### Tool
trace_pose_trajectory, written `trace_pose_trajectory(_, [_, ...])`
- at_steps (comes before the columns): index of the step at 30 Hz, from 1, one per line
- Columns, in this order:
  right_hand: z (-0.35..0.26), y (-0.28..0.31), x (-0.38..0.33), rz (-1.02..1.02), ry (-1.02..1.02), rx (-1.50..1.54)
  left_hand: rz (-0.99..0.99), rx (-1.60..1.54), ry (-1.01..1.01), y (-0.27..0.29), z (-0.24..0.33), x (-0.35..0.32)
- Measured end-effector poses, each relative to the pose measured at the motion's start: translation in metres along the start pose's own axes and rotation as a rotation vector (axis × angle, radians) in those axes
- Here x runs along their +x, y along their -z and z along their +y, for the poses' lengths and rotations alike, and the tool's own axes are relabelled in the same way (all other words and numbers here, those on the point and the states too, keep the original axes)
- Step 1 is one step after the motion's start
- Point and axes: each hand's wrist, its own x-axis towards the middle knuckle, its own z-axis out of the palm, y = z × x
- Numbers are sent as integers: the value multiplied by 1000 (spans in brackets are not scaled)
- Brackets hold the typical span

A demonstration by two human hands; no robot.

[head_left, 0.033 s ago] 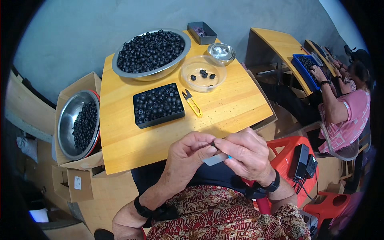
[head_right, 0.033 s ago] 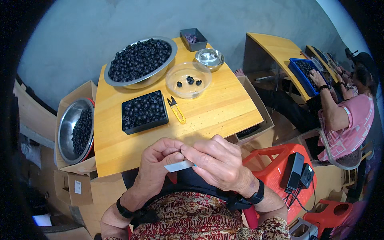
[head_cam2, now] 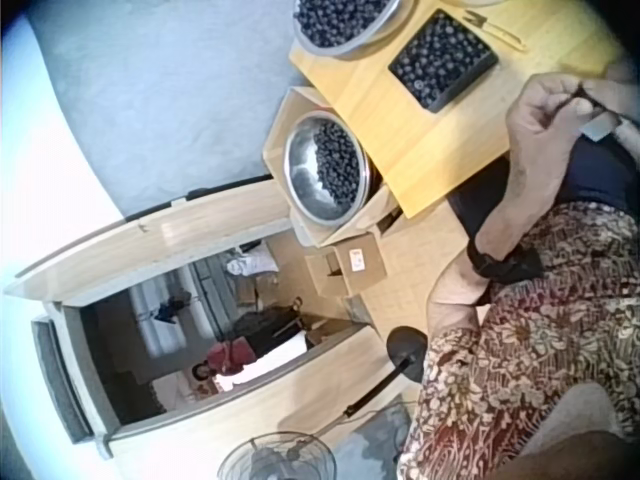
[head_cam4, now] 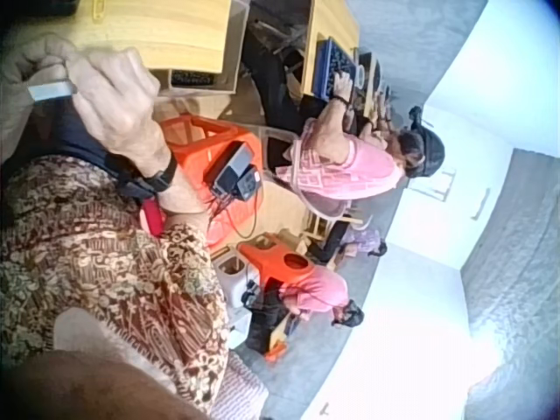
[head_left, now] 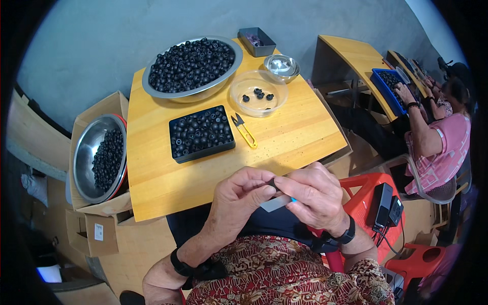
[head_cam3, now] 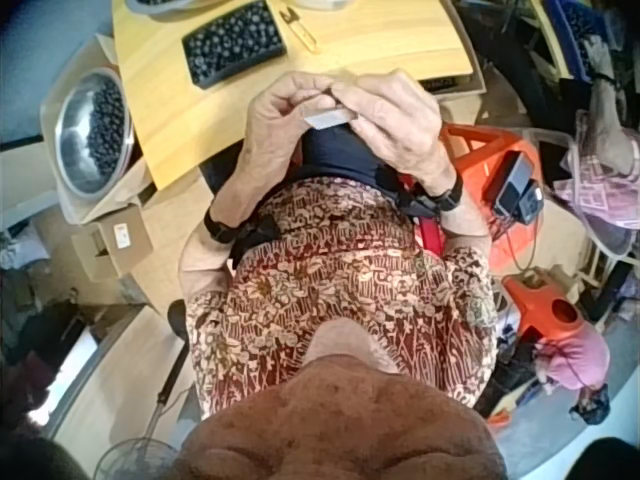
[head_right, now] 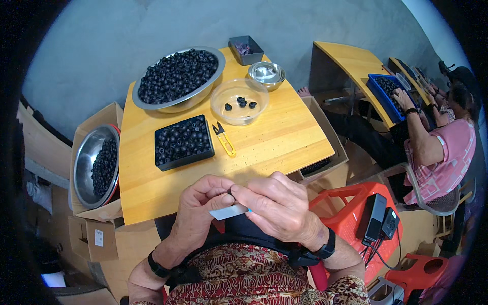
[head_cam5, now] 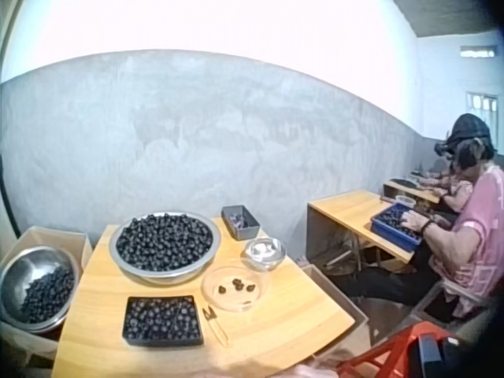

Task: The worker uses a hand tool to trim and clean small black spherical rubber components at a workstation.

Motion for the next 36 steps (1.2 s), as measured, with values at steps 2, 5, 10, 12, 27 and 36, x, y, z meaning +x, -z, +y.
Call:
trace_pose_trajectory(2, [2, -2, -6, 40, -9, -9, -11, -22, 8, 0, 0, 0])
trace_pose_trajectory(5, [3, -2, -3, 20, 6, -7, -8, -31, 20, 3, -1, 0])
trace_pose_trajectory(10, [0, -2, -1, 6, 10, -31, 10, -27, 29, 1, -1, 0])
trace_pose_trajectory(12, [-1, -2, -3, 16, 16, -49, -12, -112, 28, 1, -2, -1])
trace_pose_trajectory(27, [-2, 9, -4, -63, -23, -161, -68, -227, 15, 10, -16, 0])
trace_pose_trajectory(36, [3, 7, -10, -30, 60, -280, -101, -367, 1, 7, -17, 1])
